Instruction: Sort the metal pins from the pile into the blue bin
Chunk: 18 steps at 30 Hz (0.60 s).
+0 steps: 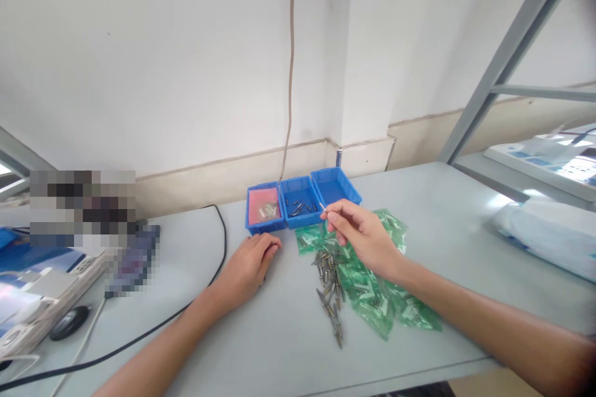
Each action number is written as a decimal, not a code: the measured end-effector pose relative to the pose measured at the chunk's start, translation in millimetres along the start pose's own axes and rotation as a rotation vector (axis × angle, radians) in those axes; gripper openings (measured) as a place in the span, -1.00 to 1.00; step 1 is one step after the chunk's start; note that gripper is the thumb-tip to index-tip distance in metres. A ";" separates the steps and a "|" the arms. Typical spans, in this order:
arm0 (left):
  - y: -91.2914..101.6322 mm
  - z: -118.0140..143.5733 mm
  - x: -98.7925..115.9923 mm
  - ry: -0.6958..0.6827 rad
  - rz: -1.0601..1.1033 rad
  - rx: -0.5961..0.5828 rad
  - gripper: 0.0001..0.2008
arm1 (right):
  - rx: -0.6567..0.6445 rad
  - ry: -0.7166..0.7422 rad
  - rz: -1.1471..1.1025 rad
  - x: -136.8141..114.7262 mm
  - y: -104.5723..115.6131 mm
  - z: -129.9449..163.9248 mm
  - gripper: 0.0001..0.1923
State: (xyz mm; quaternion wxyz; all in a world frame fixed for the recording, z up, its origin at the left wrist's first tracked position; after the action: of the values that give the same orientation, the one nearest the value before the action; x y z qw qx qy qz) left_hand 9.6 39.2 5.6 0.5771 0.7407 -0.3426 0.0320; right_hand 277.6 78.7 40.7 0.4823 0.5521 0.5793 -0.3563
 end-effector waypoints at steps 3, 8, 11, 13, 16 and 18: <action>0.4 -0.3 1.0 -0.005 -0.005 -0.006 -0.74 | 0.022 -0.012 -0.035 0.5 1.6 -1.4 -0.66; -0.5 -0.2 -0.5 -0.003 -0.016 -0.012 -0.76 | 0.021 -0.038 -0.096 0.7 2.8 -2.5 -0.64; -1.1 -0.2 -0.9 0.000 -0.011 -0.019 -0.78 | 0.011 -0.034 -0.092 0.4 1.5 -0.7 -0.67; -1.3 -0.1 -0.9 0.002 -0.008 -0.027 -0.78 | -0.001 -0.017 -0.060 -0.5 0.2 1.4 -0.71; -1.5 0.2 -1.1 0.005 -0.010 -0.038 -0.79 | -0.009 0.038 0.018 -2.2 -1.6 4.7 -0.79; -1.5 0.3 -1.4 0.002 -0.010 -0.035 -0.79 | -0.016 0.080 0.065 -2.9 -2.7 6.3 -0.83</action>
State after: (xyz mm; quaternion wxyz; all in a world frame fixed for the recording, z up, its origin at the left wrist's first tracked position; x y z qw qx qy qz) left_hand 9.3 39.7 3.6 0.5904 0.7323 -0.3386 0.0238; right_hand 275.8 71.5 41.4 0.4743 0.5805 0.5829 -0.3134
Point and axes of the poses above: each hand's wrist, its own z-axis away from the middle knuckle, its own y-axis out of the back of the hand, x = y × z, the point moved 4 cm from there along -z, towards the middle knuckle, and after that the axes turned 6 degrees about x, right-handed, at the moved point
